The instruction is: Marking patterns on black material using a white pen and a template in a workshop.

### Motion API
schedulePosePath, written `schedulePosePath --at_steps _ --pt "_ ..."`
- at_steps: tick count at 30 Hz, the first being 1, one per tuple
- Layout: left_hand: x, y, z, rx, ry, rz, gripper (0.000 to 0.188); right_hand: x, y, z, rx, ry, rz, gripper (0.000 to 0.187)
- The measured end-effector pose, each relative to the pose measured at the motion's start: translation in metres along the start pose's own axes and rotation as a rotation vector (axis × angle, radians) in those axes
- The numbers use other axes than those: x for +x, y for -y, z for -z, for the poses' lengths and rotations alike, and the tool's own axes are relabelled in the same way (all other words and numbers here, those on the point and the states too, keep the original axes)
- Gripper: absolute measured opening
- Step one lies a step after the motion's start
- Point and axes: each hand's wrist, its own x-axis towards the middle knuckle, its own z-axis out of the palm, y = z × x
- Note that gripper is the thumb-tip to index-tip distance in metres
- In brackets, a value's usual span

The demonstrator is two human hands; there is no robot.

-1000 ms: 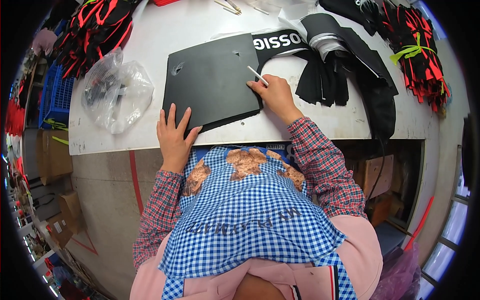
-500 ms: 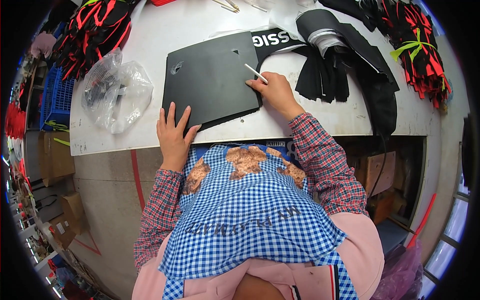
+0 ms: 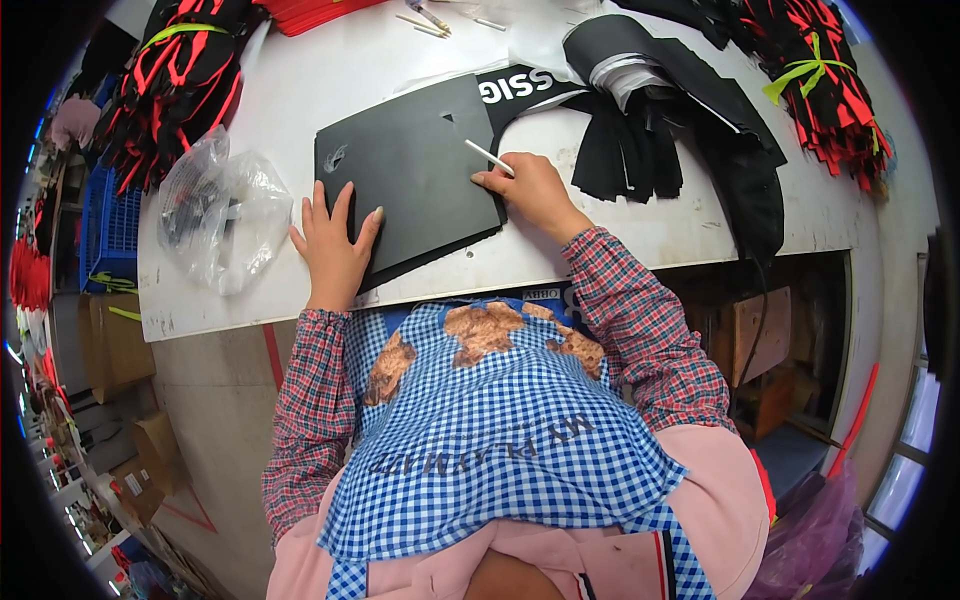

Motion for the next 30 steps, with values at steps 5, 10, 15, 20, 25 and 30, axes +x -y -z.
schedulePosePath --at_steps 5,10,15,20,25,30 --pt "0.002 0.002 -0.011 -0.048 -0.005 -0.053 0.058 0.000 0.000 0.002 -0.032 -0.007 0.034 0.042" --pt "0.004 -0.002 -0.012 -0.020 -0.011 -0.066 0.056 0.003 -0.001 0.007 -0.028 0.028 0.024 0.040" --pt "0.003 -0.003 -0.011 -0.008 -0.010 -0.059 0.056 0.003 0.001 0.008 -0.023 0.047 0.015 0.039" --pt "0.002 -0.004 -0.010 -0.012 0.001 -0.052 0.057 0.000 -0.003 0.010 0.114 -0.040 0.085 0.047" --pt "0.002 -0.004 -0.006 -0.002 0.018 -0.037 0.058 0.024 0.005 0.022 0.290 -0.385 0.066 0.063" --pt "0.000 -0.009 -0.003 0.039 0.011 -0.027 0.057 0.067 0.007 -0.005 0.577 -0.273 0.000 0.040"
